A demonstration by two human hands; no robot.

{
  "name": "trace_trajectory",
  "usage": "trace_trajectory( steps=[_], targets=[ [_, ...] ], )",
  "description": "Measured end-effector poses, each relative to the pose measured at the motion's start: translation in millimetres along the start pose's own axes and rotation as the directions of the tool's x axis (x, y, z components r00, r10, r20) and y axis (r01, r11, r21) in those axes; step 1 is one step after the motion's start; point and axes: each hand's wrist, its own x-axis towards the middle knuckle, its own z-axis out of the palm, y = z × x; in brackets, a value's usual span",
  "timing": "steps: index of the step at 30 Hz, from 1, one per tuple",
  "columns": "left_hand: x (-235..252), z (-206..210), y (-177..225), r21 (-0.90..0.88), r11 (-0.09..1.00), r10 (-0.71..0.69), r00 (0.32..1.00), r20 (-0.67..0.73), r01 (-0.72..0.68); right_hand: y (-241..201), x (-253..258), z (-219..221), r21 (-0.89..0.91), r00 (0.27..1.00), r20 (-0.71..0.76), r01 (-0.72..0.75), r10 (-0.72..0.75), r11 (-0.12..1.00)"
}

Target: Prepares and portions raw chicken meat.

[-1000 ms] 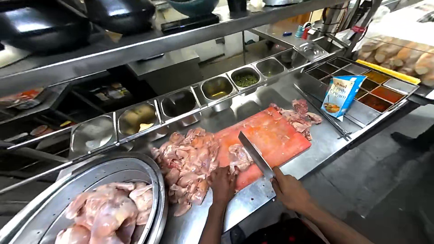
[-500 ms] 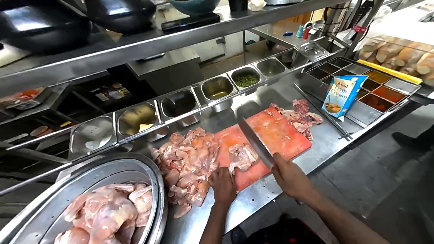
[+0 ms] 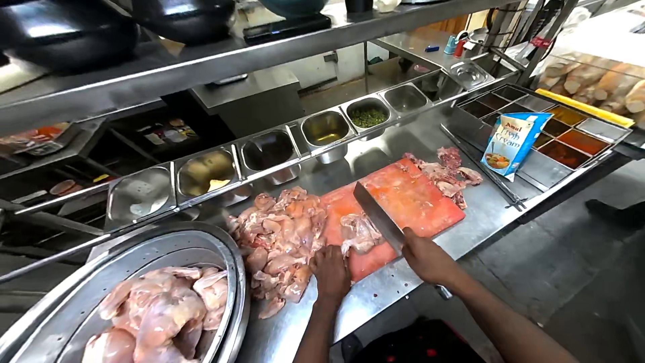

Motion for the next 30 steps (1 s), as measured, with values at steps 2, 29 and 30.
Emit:
trace_trajectory(
  steps=[2, 29, 30],
  targets=[
    [-1.2, 2.6, -2.0, -0.002, 1.000, 0.010, 1.000, -0.023, -0.010, -4.2, -10.7, -9.2, 0.021, 0.994, -0.107, 0.024, -0.022, 0.999],
    [1.9, -29.9, 20.1, -0.428, 0.904, -0.016, 0.995, -0.095, -0.026, 25.3, -7.0, 8.7, -0.121, 0.855, -0.518, -0.041, -0.028, 0.992],
    [9.2, -37.3, 29.7, -0.372, 0.925, 0.038, 0.991, -0.127, -0.083, 28.4, -0.1, 9.4, -0.158, 0.887, -0.461, -0.128, 0.042, 0.979]
  ],
)
